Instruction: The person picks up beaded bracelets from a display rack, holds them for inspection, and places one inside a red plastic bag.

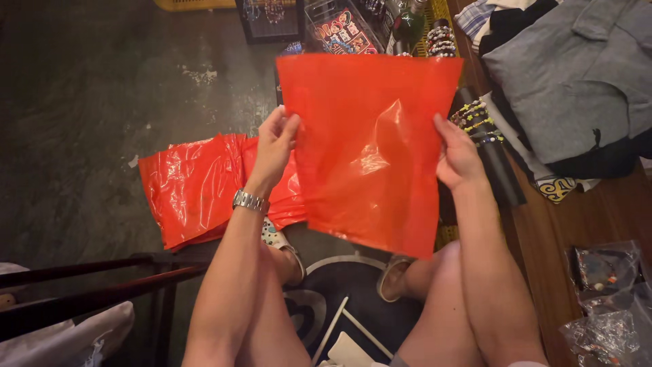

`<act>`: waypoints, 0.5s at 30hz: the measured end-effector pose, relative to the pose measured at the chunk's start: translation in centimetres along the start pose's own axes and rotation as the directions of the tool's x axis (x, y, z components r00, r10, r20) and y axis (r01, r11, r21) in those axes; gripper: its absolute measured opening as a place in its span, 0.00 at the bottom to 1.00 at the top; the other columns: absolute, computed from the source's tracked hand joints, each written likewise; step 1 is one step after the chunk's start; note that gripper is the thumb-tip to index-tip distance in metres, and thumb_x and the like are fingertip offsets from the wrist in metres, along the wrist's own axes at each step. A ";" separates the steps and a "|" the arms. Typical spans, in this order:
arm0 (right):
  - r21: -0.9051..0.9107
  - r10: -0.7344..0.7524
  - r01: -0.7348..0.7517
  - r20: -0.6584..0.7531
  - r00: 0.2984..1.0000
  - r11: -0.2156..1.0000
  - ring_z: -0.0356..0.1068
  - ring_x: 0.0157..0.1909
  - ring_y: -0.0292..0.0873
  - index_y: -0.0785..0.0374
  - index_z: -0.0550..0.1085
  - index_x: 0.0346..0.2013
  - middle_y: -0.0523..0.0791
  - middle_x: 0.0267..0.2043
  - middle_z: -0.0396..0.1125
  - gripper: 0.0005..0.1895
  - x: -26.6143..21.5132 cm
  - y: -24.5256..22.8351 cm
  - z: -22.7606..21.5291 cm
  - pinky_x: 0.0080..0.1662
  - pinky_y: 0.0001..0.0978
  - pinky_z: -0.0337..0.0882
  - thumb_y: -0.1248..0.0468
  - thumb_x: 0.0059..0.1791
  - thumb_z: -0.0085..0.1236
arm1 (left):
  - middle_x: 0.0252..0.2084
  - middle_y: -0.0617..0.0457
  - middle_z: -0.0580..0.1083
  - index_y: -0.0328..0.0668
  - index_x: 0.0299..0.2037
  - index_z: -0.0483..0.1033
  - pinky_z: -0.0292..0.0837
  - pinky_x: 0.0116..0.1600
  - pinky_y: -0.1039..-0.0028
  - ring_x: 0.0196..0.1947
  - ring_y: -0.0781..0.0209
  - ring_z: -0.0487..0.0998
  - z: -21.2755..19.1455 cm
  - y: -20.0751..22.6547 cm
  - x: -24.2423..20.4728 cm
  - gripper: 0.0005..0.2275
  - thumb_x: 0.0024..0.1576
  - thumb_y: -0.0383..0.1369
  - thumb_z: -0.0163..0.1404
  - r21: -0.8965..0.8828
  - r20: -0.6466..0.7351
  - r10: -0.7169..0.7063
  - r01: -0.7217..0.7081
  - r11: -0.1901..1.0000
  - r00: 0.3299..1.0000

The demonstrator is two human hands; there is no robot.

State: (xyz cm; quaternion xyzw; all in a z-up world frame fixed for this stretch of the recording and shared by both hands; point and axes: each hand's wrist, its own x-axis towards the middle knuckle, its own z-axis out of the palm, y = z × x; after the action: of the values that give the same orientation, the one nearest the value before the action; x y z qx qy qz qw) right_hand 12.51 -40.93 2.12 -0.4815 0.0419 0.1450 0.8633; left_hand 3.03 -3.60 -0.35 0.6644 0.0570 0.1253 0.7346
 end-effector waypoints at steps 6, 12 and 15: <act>-0.077 -0.047 0.043 -0.050 0.998 0.996 0.84 0.47 0.56 0.65 0.81 0.49 0.54 0.46 0.79 0.10 -0.3 -0.6 -0.7 0.53 0.53 0.86 0.60 0.59 0.65 | 0.43 0.51 0.82 0.43 0.55 0.80 0.88 0.43 0.65 0.40 0.59 0.87 -0.5 -1.3 1.0 0.09 0.71 0.36 0.54 -0.220 -0.124 -0.077 0.048 0.974 0.989; -0.082 -0.064 0.059 -0.056 0.996 0.995 0.84 0.46 0.57 0.64 0.81 0.48 0.55 0.45 0.79 0.09 -1.1 -1.4 0.2 0.52 0.54 0.87 0.61 0.58 0.66 | 0.44 0.49 0.82 0.43 0.57 0.80 0.90 0.44 0.63 0.41 0.55 0.89 0.4 0.3 0.5 0.10 0.70 0.37 0.54 -0.270 -0.122 -0.132 0.095 0.958 0.984; -0.061 -0.093 0.090 -0.053 0.994 0.994 0.84 0.48 0.55 0.62 0.81 0.49 0.54 0.47 0.79 0.09 -1.4 -1.6 0.6 0.52 0.51 0.87 0.60 0.59 0.64 | 0.46 0.49 0.83 0.45 0.59 0.80 0.90 0.44 0.62 0.42 0.53 0.89 1.7 3.3 -0.7 0.15 0.67 0.43 0.59 -0.332 -0.116 -0.133 0.088 0.939 0.984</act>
State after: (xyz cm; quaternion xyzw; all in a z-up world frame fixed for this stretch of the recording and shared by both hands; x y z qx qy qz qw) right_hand 11.61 -41.45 4.02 -0.5120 0.0393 0.0931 0.8530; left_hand 2.44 -5.09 3.08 0.5194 0.1230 0.1366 0.8345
